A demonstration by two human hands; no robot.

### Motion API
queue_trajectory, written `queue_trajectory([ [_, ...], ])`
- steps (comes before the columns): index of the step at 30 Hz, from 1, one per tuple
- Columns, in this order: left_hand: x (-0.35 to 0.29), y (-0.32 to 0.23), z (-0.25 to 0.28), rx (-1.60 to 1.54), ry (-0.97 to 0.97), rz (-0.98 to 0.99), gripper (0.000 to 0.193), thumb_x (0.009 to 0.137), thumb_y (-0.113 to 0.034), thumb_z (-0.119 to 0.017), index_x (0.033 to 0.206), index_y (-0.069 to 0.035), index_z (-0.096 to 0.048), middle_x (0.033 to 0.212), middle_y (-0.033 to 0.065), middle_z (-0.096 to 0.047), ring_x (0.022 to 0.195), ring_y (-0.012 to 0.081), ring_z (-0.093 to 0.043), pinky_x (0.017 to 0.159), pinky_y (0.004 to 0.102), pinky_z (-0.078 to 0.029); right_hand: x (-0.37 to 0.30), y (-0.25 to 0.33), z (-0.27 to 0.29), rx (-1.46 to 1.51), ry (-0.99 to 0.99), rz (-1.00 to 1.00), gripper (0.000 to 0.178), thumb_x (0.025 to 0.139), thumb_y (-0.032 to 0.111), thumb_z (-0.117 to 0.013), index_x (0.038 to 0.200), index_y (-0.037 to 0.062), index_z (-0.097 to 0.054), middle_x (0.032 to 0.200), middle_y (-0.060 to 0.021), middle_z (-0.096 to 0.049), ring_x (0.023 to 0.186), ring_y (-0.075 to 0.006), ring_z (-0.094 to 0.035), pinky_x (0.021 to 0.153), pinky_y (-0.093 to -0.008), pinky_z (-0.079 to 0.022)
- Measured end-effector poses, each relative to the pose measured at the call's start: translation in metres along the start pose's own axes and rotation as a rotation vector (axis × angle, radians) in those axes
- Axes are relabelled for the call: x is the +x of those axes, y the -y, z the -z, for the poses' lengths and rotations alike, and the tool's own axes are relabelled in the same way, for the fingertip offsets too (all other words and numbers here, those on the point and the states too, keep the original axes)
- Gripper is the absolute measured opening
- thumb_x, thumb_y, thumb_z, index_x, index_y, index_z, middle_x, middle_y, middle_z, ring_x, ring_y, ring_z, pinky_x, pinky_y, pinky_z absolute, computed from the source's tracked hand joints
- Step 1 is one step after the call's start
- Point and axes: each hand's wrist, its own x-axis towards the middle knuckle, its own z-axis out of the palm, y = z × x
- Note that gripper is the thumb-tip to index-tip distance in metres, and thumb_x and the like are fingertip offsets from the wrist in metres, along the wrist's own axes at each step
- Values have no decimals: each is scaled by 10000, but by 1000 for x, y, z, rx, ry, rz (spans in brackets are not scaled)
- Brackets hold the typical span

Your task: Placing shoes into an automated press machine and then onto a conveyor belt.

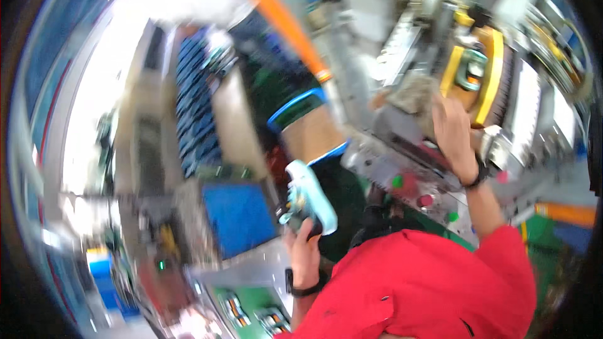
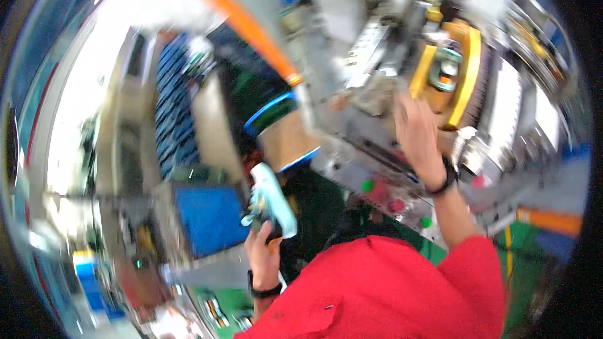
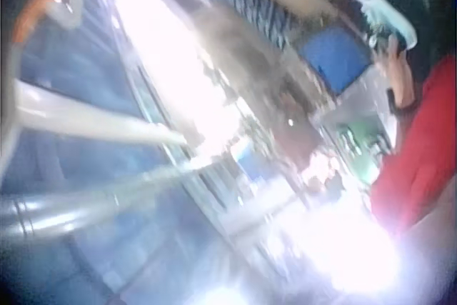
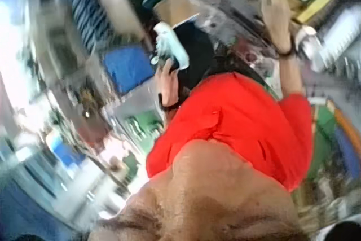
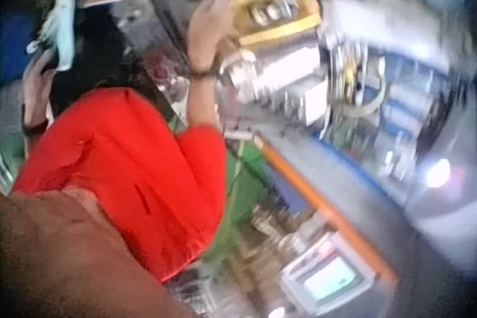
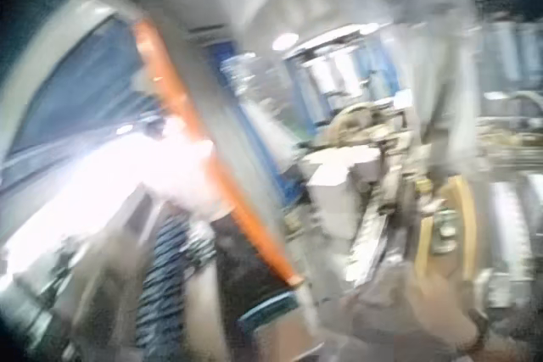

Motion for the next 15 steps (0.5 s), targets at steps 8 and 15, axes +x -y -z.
queue_trajectory([
  [8, -64, 21, 52, -299, 30, 292, 307, 925, -85, -605, 1200, 42, -560, 1096, 101, -647, 974, 189, -648, 847, 327, -534, -157, -64, -189, 200, 439, 118, 141, 840, 47, -537, 947, 56, -628, 932, -173, -588, 925, -393, -559, 787, -447, -461],
  [15, -114, 57, 156, -548, -397, 220, 299, 919, -43, -582, 1203, 45, -548, 1083, 131, -646, 959, 250, -665, 850, 377, -555, -143, -42, -195, 141, 312, 343, 175, 834, 10, -571, 1003, 13, -615, 921, -188, -571, 945, -402, -550, 848, -458, -451],
])
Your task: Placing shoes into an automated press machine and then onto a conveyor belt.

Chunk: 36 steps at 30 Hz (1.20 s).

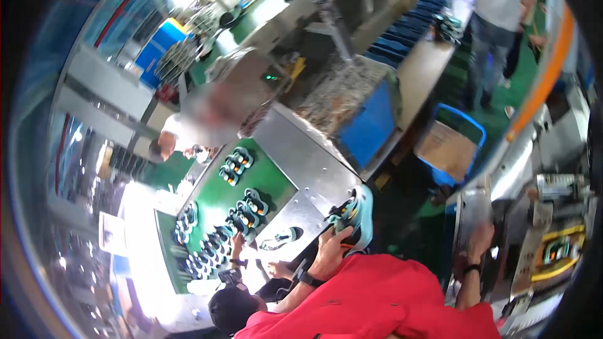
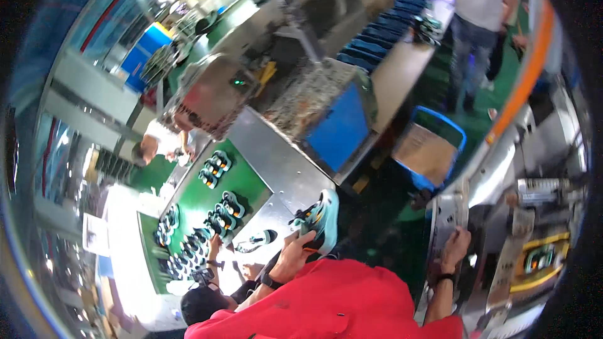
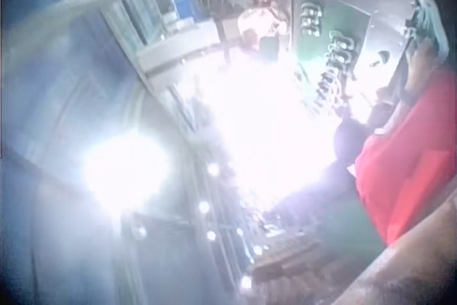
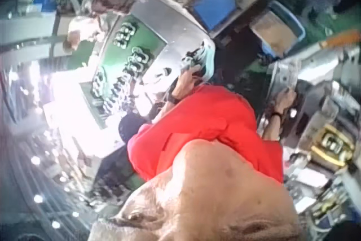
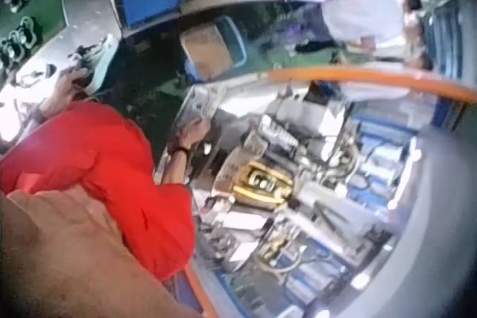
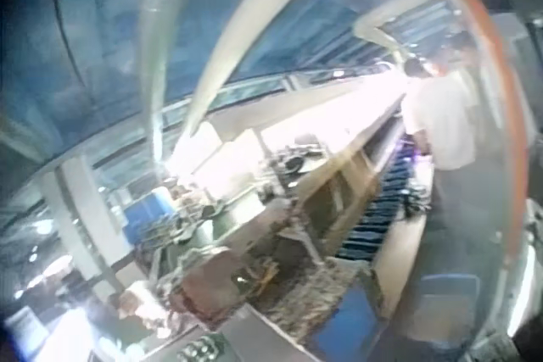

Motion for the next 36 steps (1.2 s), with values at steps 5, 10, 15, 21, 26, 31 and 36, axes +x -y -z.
queue_trajectory([
  [5, 55, -10, 98, -113, -285, -101, 280, 859, -58, -657, 1111, 45, -593, 985, 138, -664, 849, 266, -683, 714, 403, -591, 137, 133, 24, 360, -53, 187, 120, 878, 7, -598, 998, 5, -613, 890, -129, -572, 819, -235, -591, 726, -318, -469],
  [10, 146, -35, 206, -205, -468, -195, 311, 787, -105, -698, 1069, 4, -625, 930, 116, -666, 761, 248, -671, 626, 372, -557, 260, 418, 57, 450, -72, 761, 145, 871, -7, -613, 1012, 23, -622, 866, -99, -617, 677, -205, -581, 619, -304, -464],
  [15, 243, -92, 284, -216, -665, -280, 241, 740, -143, -724, 908, 0, -626, 802, 92, -633, 617, 206, -601, 492, 333, -470, 353, 636, 19, 217, -215, 1161, 230, 841, -14, -589, 1065, 23, -625, 1034, -167, -655, 942, -337, -644, 829, -390, -501],
  [21, 376, -184, 370, -156, -796, -315, 290, 703, -152, -732, 910, 20, -621, 719, 91, -608, 484, 194, -553, 410, 315, -424, 483, 783, -83, -229, -218, 1359, 595, 760, -114, -511, 1324, 75, -509, 1360, -191, -501, 1208, -378, -511, 1013, -419, -429],
  [26, 473, -246, 458, 361, -1021, -238, 491, 660, -254, -740, 1015, 52, -595, 936, 210, -678, 854, 362, -667, 757, 412, -531, 544, 853, -175, -497, -178, 1383, 838, 691, -230, -418, 1436, 155, -400, 1499, -136, -366, 1315, -375, -420, 1079, -424, -382],
  [31, 556, -286, 486, 479, -1227, -490, 543, 725, -226, -671, 1166, 15, -467, 1025, 283, -631, 941, 470, -615, 828, 511, -489, 625, 861, -211, -644, -189, 1494, 683, 763, -168, -374, 1390, 92, -444, 1485, -121, -385, 1296, -349, -434, 1056, -410, -399],
  [36, 594, -312, 480, 511, -1333, -417, 660, 765, -252, -670, 1289, 41, -396, 982, 289, -633, 952, 452, -620, 837, 521, -495, 595, 869, -209, -794, -241, 1378, 524, 796, -69, -445, 1300, 51, -529, 1365, -171, -486, 1205, -372, -491, 993, -427, -430],
])
